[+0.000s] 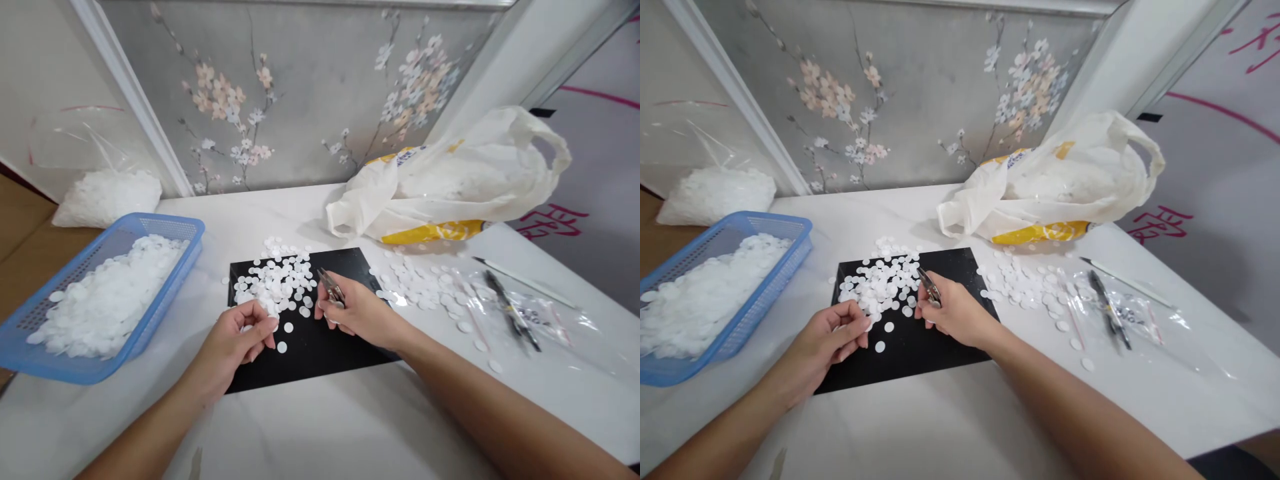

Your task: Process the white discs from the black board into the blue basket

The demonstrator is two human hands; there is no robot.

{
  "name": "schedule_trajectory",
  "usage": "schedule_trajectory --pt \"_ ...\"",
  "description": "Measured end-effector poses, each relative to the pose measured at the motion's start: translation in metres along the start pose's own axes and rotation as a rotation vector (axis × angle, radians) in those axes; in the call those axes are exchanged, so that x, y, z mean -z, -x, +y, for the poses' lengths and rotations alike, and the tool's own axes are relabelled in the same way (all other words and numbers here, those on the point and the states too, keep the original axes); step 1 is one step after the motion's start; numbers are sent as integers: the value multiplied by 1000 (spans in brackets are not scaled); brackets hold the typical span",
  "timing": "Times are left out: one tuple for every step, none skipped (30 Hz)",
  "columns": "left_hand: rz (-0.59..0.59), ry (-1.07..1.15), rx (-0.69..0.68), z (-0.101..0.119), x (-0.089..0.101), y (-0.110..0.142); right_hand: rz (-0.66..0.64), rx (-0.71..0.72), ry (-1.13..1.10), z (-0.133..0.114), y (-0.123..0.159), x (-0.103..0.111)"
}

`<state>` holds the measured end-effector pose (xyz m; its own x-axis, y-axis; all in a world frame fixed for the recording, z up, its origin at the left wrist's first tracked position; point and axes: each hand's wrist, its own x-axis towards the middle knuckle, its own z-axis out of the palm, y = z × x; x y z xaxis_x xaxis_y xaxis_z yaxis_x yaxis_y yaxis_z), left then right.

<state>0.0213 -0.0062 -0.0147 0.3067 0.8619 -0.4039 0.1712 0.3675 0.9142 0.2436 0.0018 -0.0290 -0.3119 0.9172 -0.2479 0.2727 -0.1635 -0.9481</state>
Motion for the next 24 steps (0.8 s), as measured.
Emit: schedule_trajectory --pt "-2 -6 -2 -1 0 0 28 13 42 1 -1 -1" --pt "-2 -8 2 -2 0 -1 48 25 99 2 -2 -3" --pt "-2 -6 4 -3 0 -1 66 40 166 2 -3 -5" --pt "-1 -5 6 -3 -1 -1 85 63 238 3 -4 -7" --pt "1 -6 7 -4 -1 -1 101 92 308 2 -4 -9" --pt "0 -6 10 -3 -1 -1 116 124 370 2 -5 -11" --pt "-4 -4 15 -3 -1 -1 129 155 422 1 -5 -13" --pt "-8 1 22 -2 -1 0 133 178 462 1 -5 -14" --pt "-12 10 35 -2 -1 0 127 187 486 0 -5 -14" --pt "-17 23 50 -2 -1 1 116 180 496 -1 -4 -14" --pt "-20 39 64 -1 -1 1 102 160 494 -2 -3 -14" --pt "-21 50 74 -1 -1 1 86 131 482 -3 -2 -12" --pt "-18 56 81 -1 -1 1 68 99 459 -4 -1 -11" --pt "-14 52 84 -1 -1 1 51 67 425 -5 1 -9" --pt "-11 41 85 -1 -1 2 34 41 379 -6 2 -8" --pt "-4 25 85 -1 -2 2 16 26 320 -7 3 -7" --pt "3 11 87 -1 -2 2 -2 22 249 -7 3 -6" --pt "12 3 89 -1 -2 2 -19 17 169 -7 4 -5" --pt "18 1 92 -1 -3 2 -33 6 88 -8 4 -6" --pt "23 4 94 -2 -3 2 -45 -13 15 -7 3 -6" --pt "27 9 94 -2 -3 2 -52 -37 -41 -7 3 -8" --pt "29 15 94 -2 -2 2 -50 -55 -70 -6 2 -9" --pt "28 19 95 -3 -2 2 -38 -61 -68 -5 1 -11" --pt "26 23 96 -3 -2 3 -17 -47 -36 -4 0 -13"
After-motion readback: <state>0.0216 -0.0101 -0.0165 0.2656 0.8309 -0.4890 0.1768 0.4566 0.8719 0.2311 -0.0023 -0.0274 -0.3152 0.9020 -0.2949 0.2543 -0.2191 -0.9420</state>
